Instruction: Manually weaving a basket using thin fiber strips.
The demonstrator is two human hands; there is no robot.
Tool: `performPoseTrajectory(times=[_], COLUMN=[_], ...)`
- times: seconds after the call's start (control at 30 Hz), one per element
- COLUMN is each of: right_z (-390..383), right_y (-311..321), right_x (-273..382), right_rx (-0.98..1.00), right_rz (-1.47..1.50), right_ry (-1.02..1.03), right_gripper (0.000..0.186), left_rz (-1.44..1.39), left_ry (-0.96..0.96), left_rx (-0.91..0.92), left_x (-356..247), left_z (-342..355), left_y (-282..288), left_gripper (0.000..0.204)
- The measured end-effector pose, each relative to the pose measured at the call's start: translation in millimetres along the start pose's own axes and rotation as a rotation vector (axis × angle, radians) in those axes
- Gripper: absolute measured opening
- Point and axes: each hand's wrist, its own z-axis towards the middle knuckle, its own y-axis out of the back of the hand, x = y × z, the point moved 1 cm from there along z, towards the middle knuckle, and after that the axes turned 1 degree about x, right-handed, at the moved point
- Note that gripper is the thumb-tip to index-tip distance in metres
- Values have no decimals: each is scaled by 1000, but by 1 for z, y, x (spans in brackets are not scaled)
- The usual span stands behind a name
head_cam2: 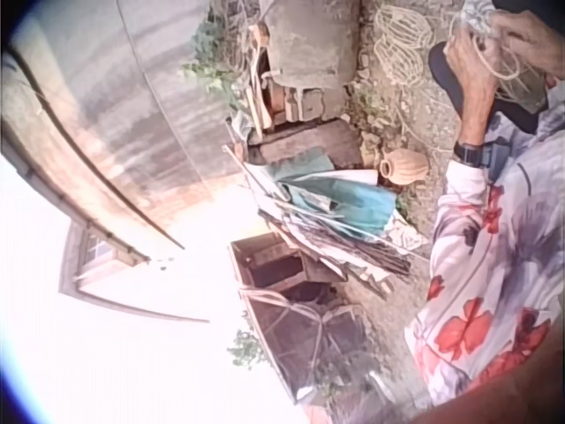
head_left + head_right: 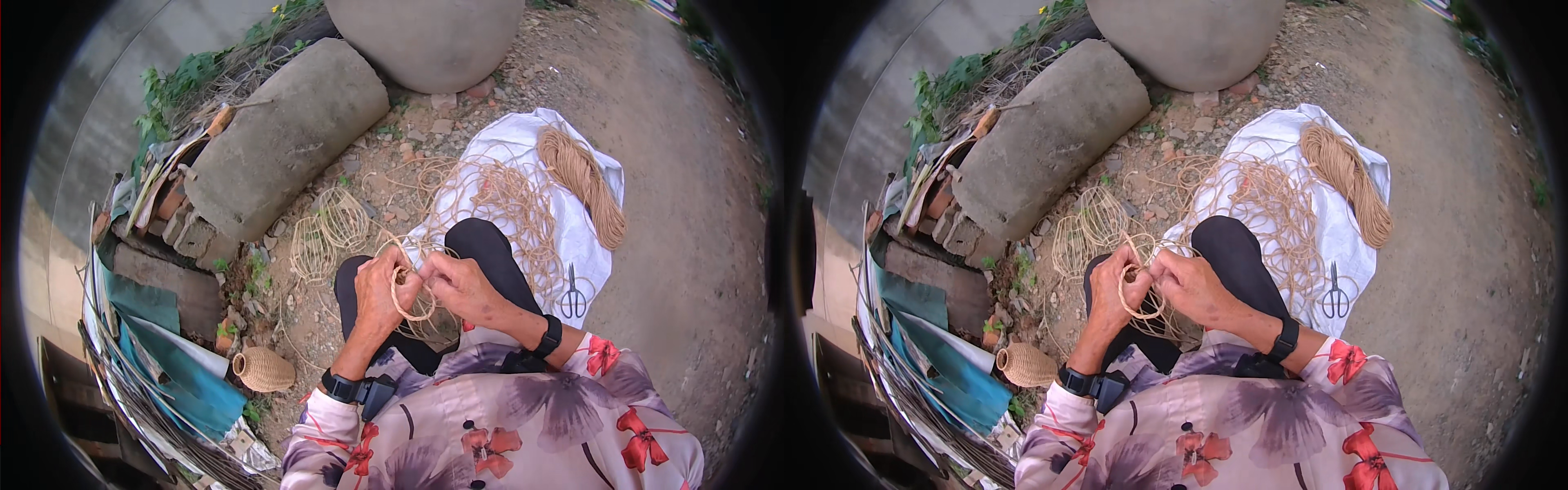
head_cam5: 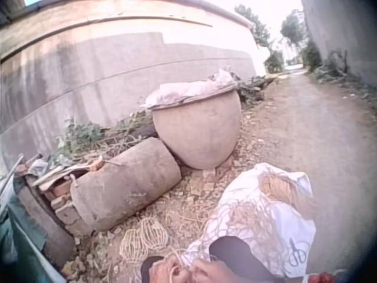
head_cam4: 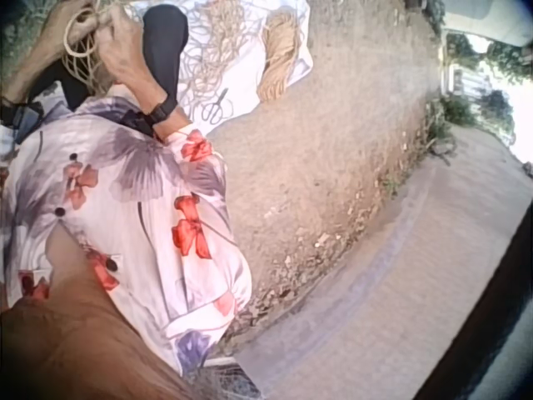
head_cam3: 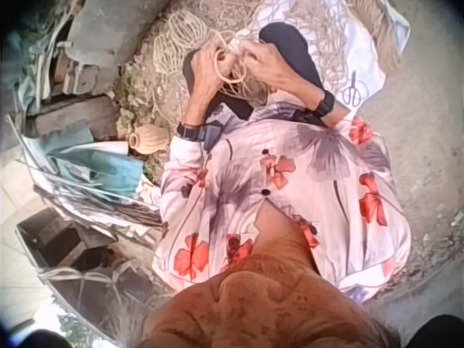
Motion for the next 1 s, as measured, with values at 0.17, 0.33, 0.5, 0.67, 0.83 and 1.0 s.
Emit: performPoseTrajectory(times=[0.17, 0.33, 0.5, 0.67, 0.83, 1.0], right_z=[-7, -3, -3, 4, 8, 6], right_y=[6, 6, 4, -5, -8, -5], right_x=[-6, -8, -5, -5, -6, -6], right_rx=[75, -55, -227, -202, -163, -197], right_rz=[37, -283, -592, -640, -641, -585], right_ry=[210, 495, 680, 714, 660, 664], right_gripper=[18, 20, 20, 19, 19, 19], left_rz=[180, 123, -74, -269, -292, -214], left_ry=[-151, -86, 37, -17, 23, -5], left_rx=[-129, -36, 133, 153, 146, 229], left_x=[-2, -1, 4, 7, 9, 9], left_z=[-1, 1, 0, -2, -5, 0], left_y=[-4, 1, 14, 23, 18, 22], left_gripper=[17, 18, 19, 20, 20, 20])
